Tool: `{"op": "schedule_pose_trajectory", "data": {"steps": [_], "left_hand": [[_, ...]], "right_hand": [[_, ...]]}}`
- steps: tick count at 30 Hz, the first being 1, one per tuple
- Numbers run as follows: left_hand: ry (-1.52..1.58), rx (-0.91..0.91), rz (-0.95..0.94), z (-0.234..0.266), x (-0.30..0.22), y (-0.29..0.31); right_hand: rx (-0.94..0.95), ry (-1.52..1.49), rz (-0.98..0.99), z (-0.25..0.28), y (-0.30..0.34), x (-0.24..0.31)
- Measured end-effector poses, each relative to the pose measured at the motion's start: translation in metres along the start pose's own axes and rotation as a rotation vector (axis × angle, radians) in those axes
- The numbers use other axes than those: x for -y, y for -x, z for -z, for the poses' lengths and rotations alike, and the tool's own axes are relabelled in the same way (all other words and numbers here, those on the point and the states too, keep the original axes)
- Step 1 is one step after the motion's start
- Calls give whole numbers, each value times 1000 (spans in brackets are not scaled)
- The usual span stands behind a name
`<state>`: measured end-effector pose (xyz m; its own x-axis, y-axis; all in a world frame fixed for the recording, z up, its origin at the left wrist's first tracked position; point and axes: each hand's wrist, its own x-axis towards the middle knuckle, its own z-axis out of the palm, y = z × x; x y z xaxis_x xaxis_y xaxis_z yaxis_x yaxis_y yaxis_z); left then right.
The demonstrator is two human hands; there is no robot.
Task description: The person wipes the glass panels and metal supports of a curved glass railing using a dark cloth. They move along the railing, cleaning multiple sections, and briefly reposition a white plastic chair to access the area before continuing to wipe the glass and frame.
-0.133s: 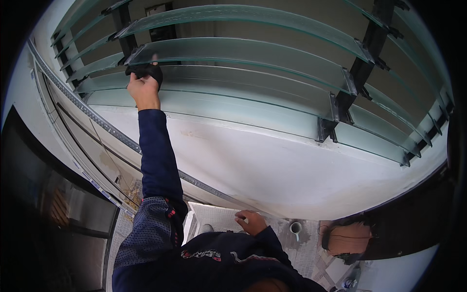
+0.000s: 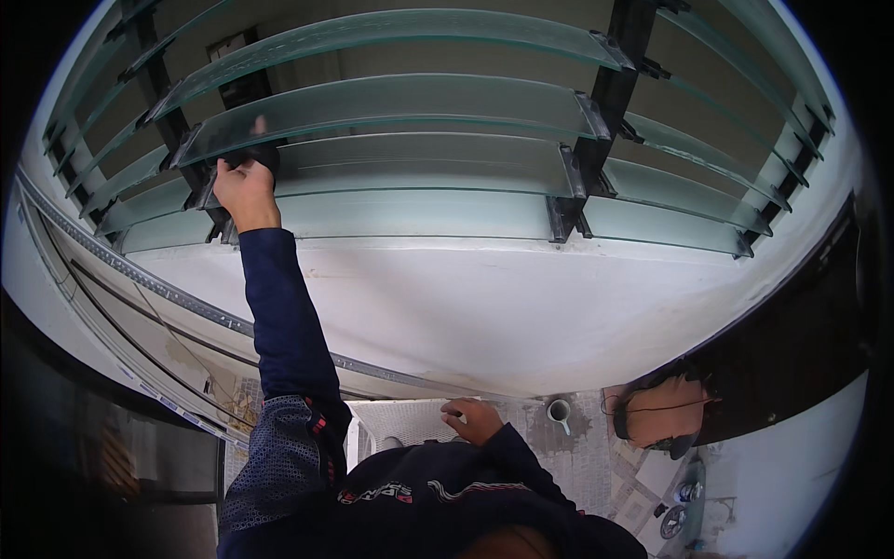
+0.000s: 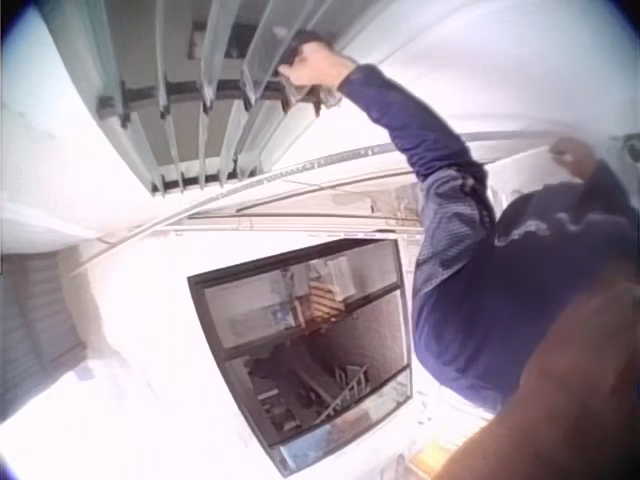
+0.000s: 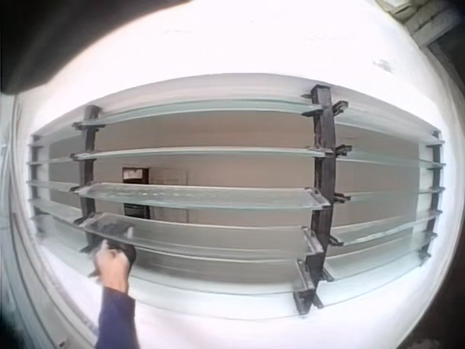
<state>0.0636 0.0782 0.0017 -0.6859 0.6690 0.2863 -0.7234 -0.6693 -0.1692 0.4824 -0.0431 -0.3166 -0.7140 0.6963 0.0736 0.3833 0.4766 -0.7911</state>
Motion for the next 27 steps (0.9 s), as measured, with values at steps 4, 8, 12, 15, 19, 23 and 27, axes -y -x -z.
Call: {"op": "schedule_pose_trajectory", "data": {"steps": [4,8,12,15,19,23,27], "left_hand": [[243,-89,499,11,110,43],[88,-90,750,9,240,118],[72,-63,819,-5,290,154],[-16,-106,936,-7,274,154],[-48,29,1052,4,187,148],[-272,94,674,-14,80,143],[-850,247,-126,-51,19,138]], "right_hand": [[-85,5,-44,8,14,-8],[-156,15,-35,12,21,-12],[-217,-48,-77,8,29,-17],[-195,-19,-125,2,37,-20],[-87,-81,-179,-4,36,-24],[-29,-3,-75,-5,18,-21],[62,-7,-2,-4,-3,-12]]}}
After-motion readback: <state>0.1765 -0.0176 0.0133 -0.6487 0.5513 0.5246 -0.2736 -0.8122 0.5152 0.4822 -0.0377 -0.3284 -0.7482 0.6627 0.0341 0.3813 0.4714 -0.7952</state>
